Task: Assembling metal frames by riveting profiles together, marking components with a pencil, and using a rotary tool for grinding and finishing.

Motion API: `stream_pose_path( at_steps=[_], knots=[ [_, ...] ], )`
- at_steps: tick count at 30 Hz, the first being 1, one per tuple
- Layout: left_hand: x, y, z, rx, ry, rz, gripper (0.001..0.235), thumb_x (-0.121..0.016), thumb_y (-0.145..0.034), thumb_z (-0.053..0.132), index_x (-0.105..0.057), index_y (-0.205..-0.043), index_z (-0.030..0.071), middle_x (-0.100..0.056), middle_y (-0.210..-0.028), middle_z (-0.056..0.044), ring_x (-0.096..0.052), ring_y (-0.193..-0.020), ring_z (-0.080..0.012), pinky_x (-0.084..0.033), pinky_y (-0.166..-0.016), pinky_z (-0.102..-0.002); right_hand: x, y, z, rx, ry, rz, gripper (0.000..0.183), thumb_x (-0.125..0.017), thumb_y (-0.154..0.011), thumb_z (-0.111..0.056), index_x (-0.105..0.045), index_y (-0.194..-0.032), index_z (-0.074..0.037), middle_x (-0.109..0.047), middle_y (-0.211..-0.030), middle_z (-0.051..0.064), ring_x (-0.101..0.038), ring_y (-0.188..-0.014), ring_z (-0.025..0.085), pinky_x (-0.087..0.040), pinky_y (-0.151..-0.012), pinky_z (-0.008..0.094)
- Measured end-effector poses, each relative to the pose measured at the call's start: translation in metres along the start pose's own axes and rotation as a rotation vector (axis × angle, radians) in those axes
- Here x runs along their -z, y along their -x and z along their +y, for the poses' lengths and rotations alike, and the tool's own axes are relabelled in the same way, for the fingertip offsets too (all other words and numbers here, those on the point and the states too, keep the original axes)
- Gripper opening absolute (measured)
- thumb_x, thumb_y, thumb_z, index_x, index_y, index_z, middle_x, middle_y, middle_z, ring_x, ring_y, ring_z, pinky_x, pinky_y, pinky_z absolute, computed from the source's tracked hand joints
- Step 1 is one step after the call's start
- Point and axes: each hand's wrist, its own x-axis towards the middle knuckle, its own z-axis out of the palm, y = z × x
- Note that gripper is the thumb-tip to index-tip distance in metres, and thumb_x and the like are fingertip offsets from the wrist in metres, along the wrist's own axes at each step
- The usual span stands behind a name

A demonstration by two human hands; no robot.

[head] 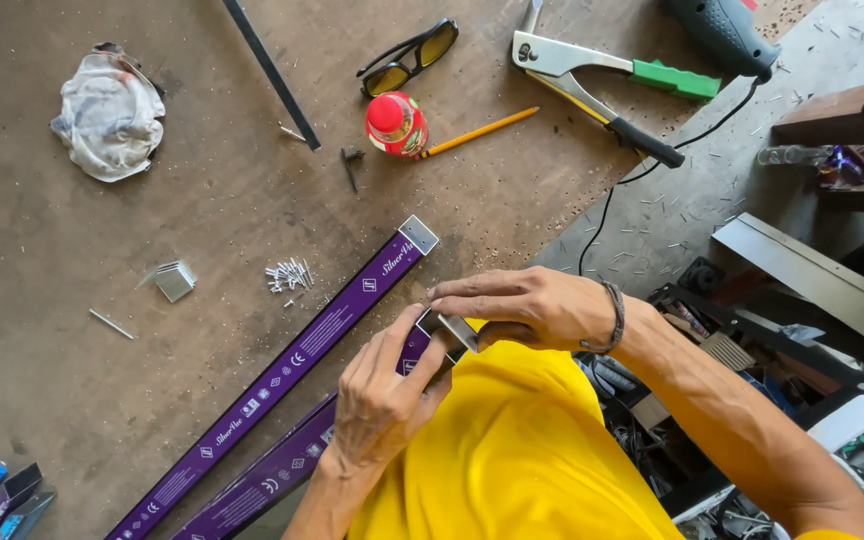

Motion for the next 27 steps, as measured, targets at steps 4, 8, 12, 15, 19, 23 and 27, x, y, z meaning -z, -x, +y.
stream_pose_path(
  at_steps=[4,8,12,15,19,23,27],
  knots=[
    [0.005,-0.002,0.005,-0.007,-0.007,-0.017,0.041,-0.078,-0.094,0.024,-0.063,-0.13,0.012,-0.063,-0.128,-0.026,-0.073,-0.095,-0.0305,-0.064,-0.083,-0.041,-0.004,0.003,0.002,0.023,0.045,-0.001,0.049,-0.056,-0.107,-0.019,-0.044,-0.152,-0.004,-0.056,-0.149,0.02,-0.061,-0.135,0.037,-0.052,-0.112,0.046],
    [0.003,0.003,0.003,-0.018,-0.005,-0.052,0.046,-0.079,-0.093,0.026,-0.061,-0.132,0.009,-0.061,-0.126,-0.026,-0.072,-0.093,-0.0311,-0.065,-0.084,-0.041,-0.006,0.004,0.002,0.045,0.074,0.028,0.051,-0.062,-0.105,-0.02,-0.046,-0.15,-0.004,-0.06,-0.145,0.019,-0.063,-0.131,0.038,-0.053,-0.11,0.047],
    [0.003,0.005,0.004,-0.022,0.021,-0.072,0.051,-0.082,-0.091,0.024,-0.059,-0.134,0.006,-0.06,-0.126,-0.029,-0.071,-0.092,-0.0325,-0.066,-0.086,-0.042,-0.001,0.002,-0.003,0.04,0.059,-0.002,0.051,-0.06,-0.105,-0.021,-0.045,-0.152,-0.005,-0.059,-0.145,0.02,-0.063,-0.131,0.038,-0.053,-0.109,0.046],
    [0.012,0.002,0.006,-0.043,0.004,-0.032,0.043,-0.079,-0.094,0.024,-0.064,-0.131,0.009,-0.062,-0.125,-0.028,-0.071,-0.093,-0.0318,-0.064,-0.085,-0.042,0.002,0.0,-0.008,0.05,0.049,-0.008,0.051,-0.058,-0.106,-0.02,-0.043,-0.152,-0.005,-0.059,-0.145,0.022,-0.064,-0.129,0.041,-0.054,-0.107,0.047],
    [0.014,0.002,0.008,-0.047,0.012,-0.034,0.044,-0.08,-0.09,0.018,-0.064,-0.129,0.006,-0.062,-0.126,-0.029,-0.072,-0.096,-0.033,-0.065,-0.088,-0.043,0.003,0.001,-0.009,0.051,0.077,-0.029,0.05,-0.055,-0.107,-0.023,-0.043,-0.152,-0.005,-0.058,-0.146,0.023,-0.064,-0.128,0.041,-0.053,-0.106,0.047],
    [0.015,0.004,0.009,-0.055,0.021,-0.041,0.048,-0.082,-0.088,0.016,-0.064,-0.13,0.005,-0.062,-0.126,-0.03,-0.072,-0.097,-0.034,-0.065,-0.09,-0.043,0.003,0.0,-0.013,0.052,0.071,-0.01,0.051,-0.06,-0.105,-0.025,-0.046,-0.15,-0.004,-0.059,-0.146,0.023,-0.066,-0.127,0.041,-0.054,-0.107,0.047],
    [0.019,0.002,0.011,-0.056,0.011,-0.056,0.046,-0.082,-0.089,0.019,-0.064,-0.13,0.005,-0.062,-0.126,-0.031,-0.072,-0.098,-0.0339,-0.065,-0.09,-0.043,0.004,0.001,-0.013,0.063,0.075,-0.008,0.051,-0.06,-0.105,-0.024,-0.047,-0.15,-0.004,-0.059,-0.144,0.023,-0.066,-0.126,0.04,-0.055,-0.105,0.046]
  ],
)
